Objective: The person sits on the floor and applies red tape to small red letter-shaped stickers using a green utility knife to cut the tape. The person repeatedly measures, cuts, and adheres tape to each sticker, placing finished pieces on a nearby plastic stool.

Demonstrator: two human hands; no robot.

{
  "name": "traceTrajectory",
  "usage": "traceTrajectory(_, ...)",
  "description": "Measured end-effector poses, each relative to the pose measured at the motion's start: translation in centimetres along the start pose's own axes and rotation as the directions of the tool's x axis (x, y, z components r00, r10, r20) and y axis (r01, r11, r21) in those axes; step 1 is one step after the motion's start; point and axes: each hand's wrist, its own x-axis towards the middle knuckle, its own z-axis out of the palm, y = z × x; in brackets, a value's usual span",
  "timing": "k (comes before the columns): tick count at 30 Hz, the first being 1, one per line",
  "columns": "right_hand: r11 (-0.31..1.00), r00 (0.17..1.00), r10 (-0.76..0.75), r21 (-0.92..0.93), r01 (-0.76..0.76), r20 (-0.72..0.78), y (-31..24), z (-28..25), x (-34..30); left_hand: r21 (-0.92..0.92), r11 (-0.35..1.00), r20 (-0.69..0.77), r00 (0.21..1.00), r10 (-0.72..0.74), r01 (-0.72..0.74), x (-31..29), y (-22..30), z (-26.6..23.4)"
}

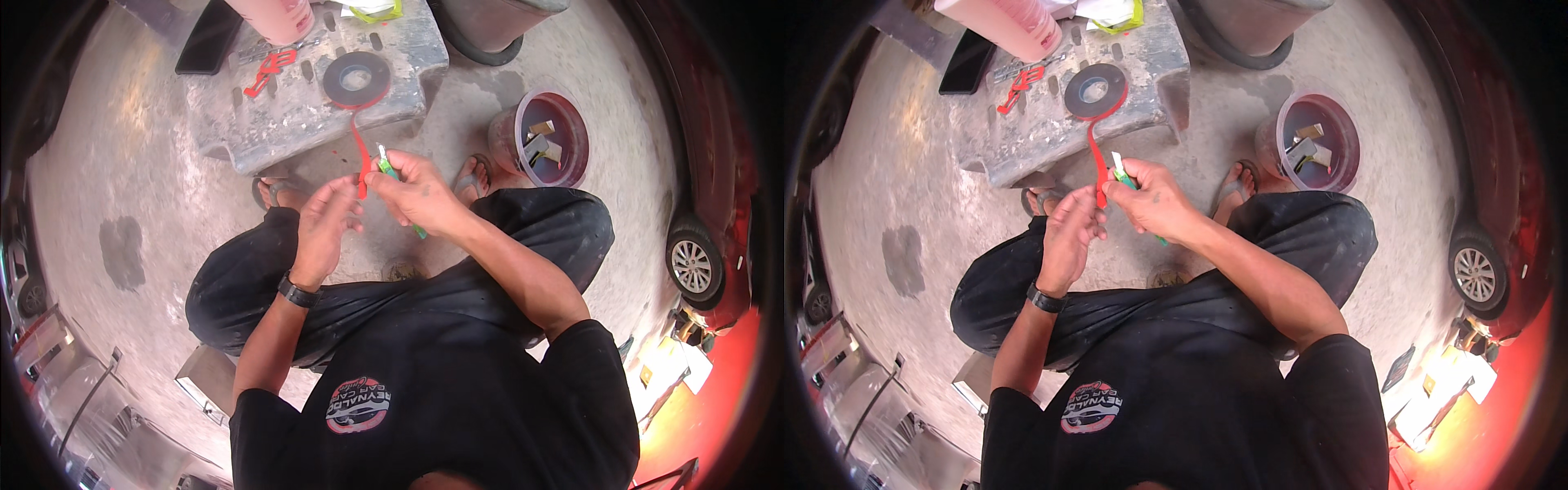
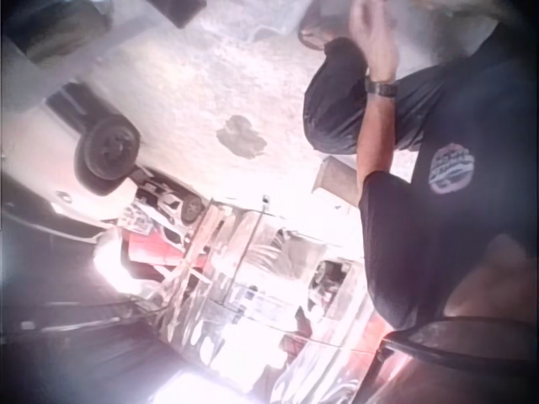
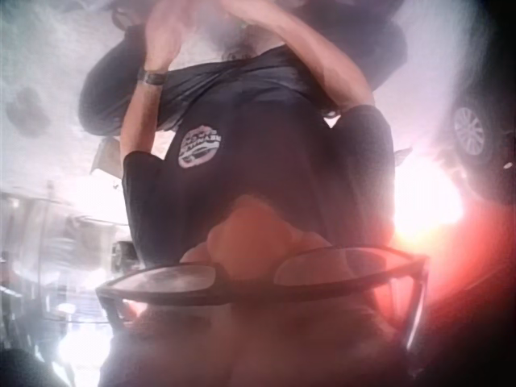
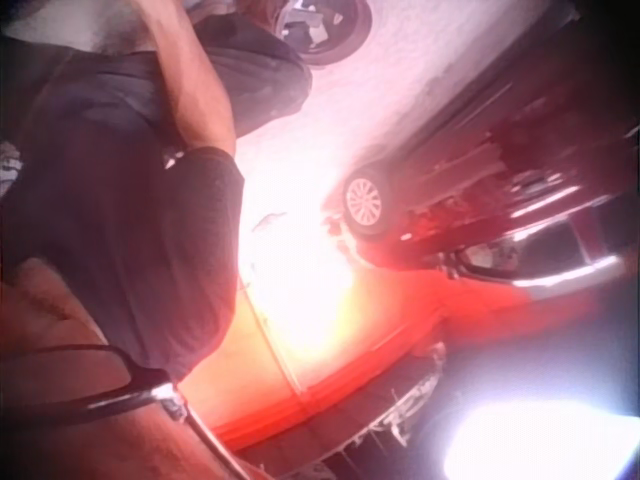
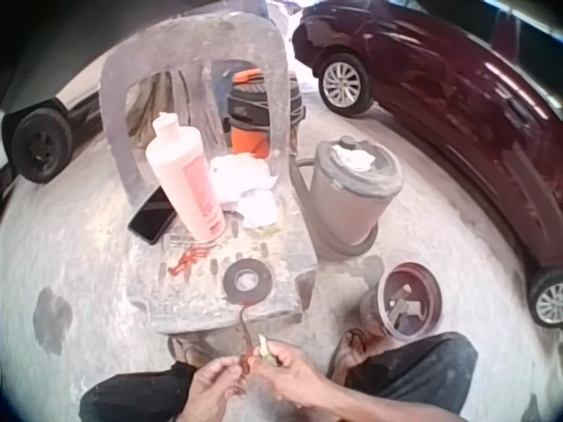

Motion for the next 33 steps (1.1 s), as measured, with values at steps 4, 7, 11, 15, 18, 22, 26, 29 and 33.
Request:
traceTrajectory(4, 0.999, 1.0, 0.031, -0.038, -0.031, -0.001, -0.3, 0.2, -0.1, 0.324, 0.916, -0.077, 0.959, 0.273, -0.235, 0.1, -1.4, 0.1)
traceTrajectory(7, 0.978, 0.998, -0.015, -0.209, 0.002, -0.06, -1.1, 0.6, -0.6, 0.427, 0.824, -0.112, 0.882, 0.457, -0.373, 0.3, -1.8, -0.4)
traceTrajectory(11, 0.719, 0.869, -0.484, -0.612, 0.329, -0.1, 1.3, 0.1, -1.6, 0.704, 0.594, -0.06, 0.802, 0.594, -0.388, -0.3, 0.7, 1.0)
traceTrajectory(15, 0.506, 0.879, -0.471, -0.792, 0.342, 0.078, 0.7, 0.5, -2.8, 0.768, 0.452, 0.036, 0.735, 0.677, -0.454, -0.5, 1.3, 0.9)
traceTrajectory(18, 0.376, 0.872, -0.476, -0.87, 0.318, 0.112, -0.3, 1.2, -3.2, 0.777, 0.427, 0.056, 0.727, 0.684, -0.462, -0.6, 1.5, 1.1)
traceTrajectory(22, 0.287, 0.827, -0.552, -0.907, 0.308, 0.106, 0.2, 1.5, -3.1, 0.784, 0.403, 0.075, 0.716, 0.694, -0.473, -0.7, 1.5, 1.4)
traceTrajectory(26, 0.18, 0.844, -0.511, -0.941, 0.288, 0.16, 0.1, 1.3, -3.4, 0.76, 0.442, 0.065, 0.732, 0.679, -0.477, -0.6, 1.5, 1.3)
traceTrajectory(29, 0.123, 0.831, -0.527, -0.951, 0.284, 0.18, 0.3, 1.2, -3.5, 0.739, 0.509, 0.018, 0.769, 0.639, -0.44, -0.8, 1.1, 1.4)
traceTrajectory(33, 0.105, 0.836, -0.52, -0.958, 0.267, 0.176, 0.7, 1.3, -3.3, 0.666, 0.628, -0.03, 0.826, 0.563, -0.403, -0.6, -0.2, 1.1)
